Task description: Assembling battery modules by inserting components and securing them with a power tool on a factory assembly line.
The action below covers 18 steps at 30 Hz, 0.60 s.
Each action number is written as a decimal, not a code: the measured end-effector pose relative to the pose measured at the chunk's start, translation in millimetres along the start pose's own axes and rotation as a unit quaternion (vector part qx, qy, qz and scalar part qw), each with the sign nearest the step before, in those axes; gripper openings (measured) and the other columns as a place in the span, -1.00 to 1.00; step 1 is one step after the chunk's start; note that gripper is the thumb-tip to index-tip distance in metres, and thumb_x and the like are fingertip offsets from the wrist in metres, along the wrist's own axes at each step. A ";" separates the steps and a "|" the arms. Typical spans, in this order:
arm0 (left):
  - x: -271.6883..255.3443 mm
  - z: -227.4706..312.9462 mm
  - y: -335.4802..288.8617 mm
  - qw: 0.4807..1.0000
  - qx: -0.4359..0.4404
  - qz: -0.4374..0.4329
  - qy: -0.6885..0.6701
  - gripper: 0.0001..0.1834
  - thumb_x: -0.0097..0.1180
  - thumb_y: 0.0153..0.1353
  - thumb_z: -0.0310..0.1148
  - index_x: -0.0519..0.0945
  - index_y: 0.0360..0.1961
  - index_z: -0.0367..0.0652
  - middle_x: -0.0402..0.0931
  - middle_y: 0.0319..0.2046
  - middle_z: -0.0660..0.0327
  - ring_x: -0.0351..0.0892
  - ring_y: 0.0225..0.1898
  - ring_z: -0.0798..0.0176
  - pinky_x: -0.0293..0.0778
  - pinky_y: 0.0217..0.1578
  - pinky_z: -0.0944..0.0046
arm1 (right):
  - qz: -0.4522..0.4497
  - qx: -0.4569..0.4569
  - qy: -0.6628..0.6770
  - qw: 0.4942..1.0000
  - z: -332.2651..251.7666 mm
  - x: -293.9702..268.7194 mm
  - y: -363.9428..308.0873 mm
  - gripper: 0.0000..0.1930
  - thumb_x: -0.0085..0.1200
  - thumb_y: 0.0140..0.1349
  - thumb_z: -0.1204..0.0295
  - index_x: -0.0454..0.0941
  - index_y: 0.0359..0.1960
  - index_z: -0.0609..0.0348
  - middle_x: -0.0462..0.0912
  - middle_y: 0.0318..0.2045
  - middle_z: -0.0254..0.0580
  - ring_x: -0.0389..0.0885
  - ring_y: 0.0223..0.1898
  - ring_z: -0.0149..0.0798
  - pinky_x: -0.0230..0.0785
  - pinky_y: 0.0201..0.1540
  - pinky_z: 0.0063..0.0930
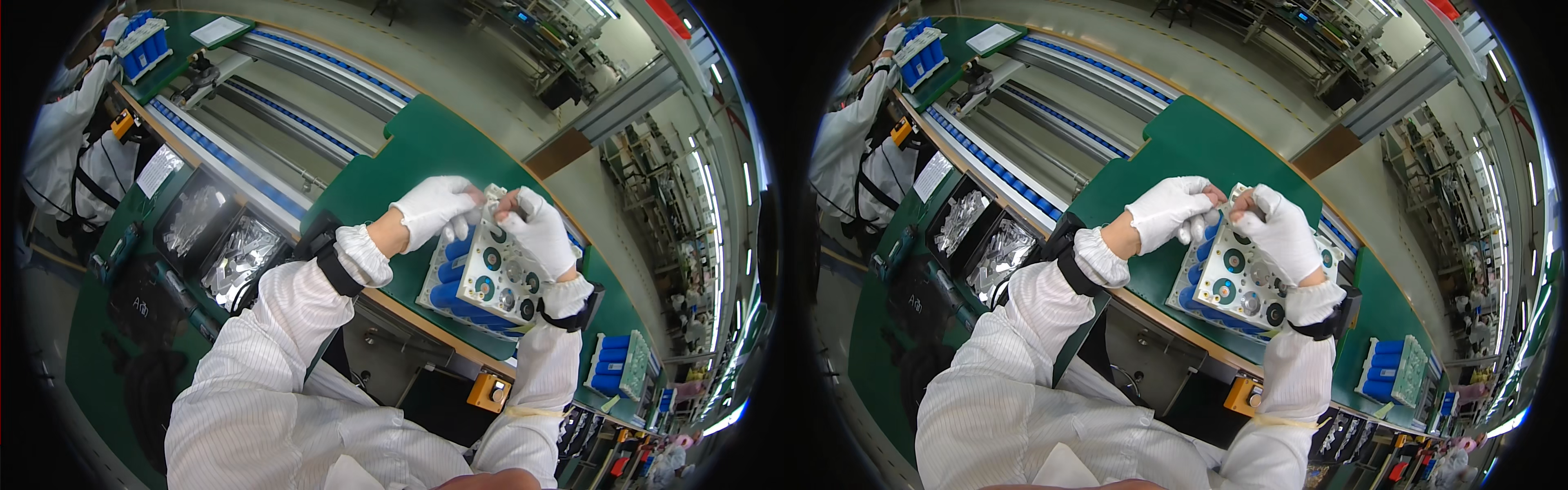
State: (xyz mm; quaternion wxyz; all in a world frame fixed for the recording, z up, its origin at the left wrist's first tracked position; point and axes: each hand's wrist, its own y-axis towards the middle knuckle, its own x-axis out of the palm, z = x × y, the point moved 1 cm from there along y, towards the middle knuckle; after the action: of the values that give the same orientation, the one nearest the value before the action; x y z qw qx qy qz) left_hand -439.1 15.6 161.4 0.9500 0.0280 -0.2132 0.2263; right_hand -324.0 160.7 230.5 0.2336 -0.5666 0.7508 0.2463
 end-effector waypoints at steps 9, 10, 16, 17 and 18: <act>-2.8 -3.6 3.6 0.999 0.029 0.012 -0.021 -0.75 0.01 0.29 -0.42 0.45 -0.05 -0.33 0.55 -0.29 0.15 0.52 -0.53 0.44 0.39 -0.58 0.50 | -0.180 0.077 -0.110 0.974 -24.1 -10.8 -12.3 -0.92 0.21 0.07 0.56 0.61 -0.38 0.20 0.63 -0.46 -0.34 0.53 -0.38 -0.47 0.39 -0.26 -0.56; -1.1 -1.7 2.2 0.999 0.023 0.014 -0.023 -0.76 0.02 0.29 -0.42 0.47 -0.07 -0.32 0.55 -0.30 0.16 0.51 -0.54 0.45 0.39 -0.58 0.51 | -0.185 0.082 -0.117 0.972 -24.5 -10.7 -12.4 -0.91 0.21 0.05 0.58 0.60 -0.39 0.20 0.62 -0.46 -0.35 0.52 -0.38 -0.48 0.38 -0.27 -0.56; -3.3 -1.3 0.4 0.998 0.001 -0.027 0.054 -0.83 0.09 0.27 -0.38 0.54 -0.22 -0.27 0.52 -0.46 0.27 0.53 -0.52 0.46 0.37 -0.59 0.51 | -0.204 -0.032 -0.136 0.969 -13.6 -10.4 -9.8 -0.89 0.19 0.03 0.55 0.61 -0.37 0.19 0.63 -0.48 -0.26 0.57 -0.40 -0.34 0.42 -0.27 -0.47; -2.9 -1.9 0.5 0.998 -0.001 -0.035 0.043 -0.83 0.10 0.27 -0.38 0.54 -0.21 -0.26 0.52 -0.47 0.28 0.53 -0.52 0.47 0.37 -0.60 0.51 | -0.197 -0.024 -0.140 0.970 -14.1 -10.2 -10.5 -0.89 0.20 0.01 0.56 0.60 -0.38 0.19 0.62 -0.47 -0.25 0.56 -0.41 -0.32 0.42 -0.27 -0.46; -2.6 -2.5 0.3 0.999 -0.004 -0.044 0.033 -0.83 0.11 0.26 -0.38 0.54 -0.21 -0.26 0.51 -0.47 0.29 0.53 -0.52 0.47 0.37 -0.60 0.51 | -0.190 -0.016 -0.144 0.971 -15.1 -9.4 -11.3 -0.88 0.21 0.00 0.56 0.60 -0.38 0.19 0.61 -0.46 -0.23 0.56 -0.41 -0.30 0.41 -0.27 -0.46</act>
State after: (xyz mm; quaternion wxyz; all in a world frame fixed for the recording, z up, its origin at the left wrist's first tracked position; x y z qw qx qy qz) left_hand -440.3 15.1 158.0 0.9655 0.0263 -0.1815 0.1847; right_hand -311.8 155.4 246.9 0.3725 -0.6608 0.5842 0.2884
